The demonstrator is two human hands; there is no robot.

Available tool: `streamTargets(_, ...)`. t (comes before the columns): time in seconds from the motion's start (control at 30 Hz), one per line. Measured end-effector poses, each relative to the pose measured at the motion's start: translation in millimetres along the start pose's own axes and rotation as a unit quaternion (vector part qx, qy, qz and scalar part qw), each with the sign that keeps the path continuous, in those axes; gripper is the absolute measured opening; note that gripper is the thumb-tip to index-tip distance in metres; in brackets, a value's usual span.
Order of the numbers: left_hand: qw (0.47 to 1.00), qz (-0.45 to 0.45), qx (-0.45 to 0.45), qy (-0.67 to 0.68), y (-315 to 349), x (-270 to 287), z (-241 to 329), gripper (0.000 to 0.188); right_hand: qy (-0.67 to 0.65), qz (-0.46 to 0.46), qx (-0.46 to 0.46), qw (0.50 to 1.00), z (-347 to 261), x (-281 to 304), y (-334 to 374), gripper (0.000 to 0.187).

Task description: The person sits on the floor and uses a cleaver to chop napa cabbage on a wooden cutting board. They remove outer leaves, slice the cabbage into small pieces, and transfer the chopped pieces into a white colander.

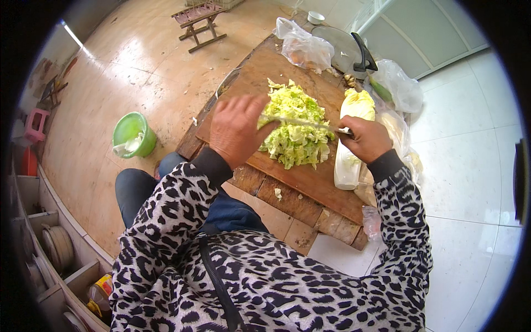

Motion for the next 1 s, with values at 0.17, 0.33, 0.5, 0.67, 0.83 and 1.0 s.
streamTargets(0.17, 0.996, 0.069, 0.044, 0.037, 6.5, -8.5, 3.5, 0.068, -0.351, 0.058, -0.175, 0.918, -1.5, -49.0, 10.9, 0.035)
streamTargets(0.33, 0.995, -0.012, 0.007, 0.104, 7.3, -41.2, 51.2, 0.081, -0.647, 0.117, -0.169, 0.734, -44.6, -78.6, 23.3, 0.04)
streamTargets(0.5, 0.994, 0.007, -0.021, 0.106, -11.7, -61.2, 75.7, 0.09, -0.768, 0.151, -0.153, 0.604, -89.6, -76.3, 30.9, 0.046)
streamTargets(0.67, 0.993, 0.05, 0.0, 0.107, -26.3, -64.9, 69.6, 0.092, -0.796, 0.142, -0.155, 0.567, -102.6, -71.7, 39.5, 0.04)
streamTargets(0.83, 0.989, 0.091, 0.096, 0.062, -50.0, -72.9, 41.6, 0.085, -0.788, 0.119, -0.194, 0.572, -106.1, -67.5, 55.3, 0.041)
streamTargets(1.0, 0.989, 0.083, 0.125, -0.01, -46.0, -83.5, 9.8, 0.042, -0.797, 0.147, -0.215, 0.546, -103.9, -71.9, 73.7, 0.038)
Point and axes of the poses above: each hand's wrist, its own y-axis away from the middle knuckle, its own x-axis out of the back of the hand, z = x × y, the point moved 2 cm from there along -y, towards the middle knuckle, and after that the axes turned 13 degrees about -z, right-handed, at the moved point
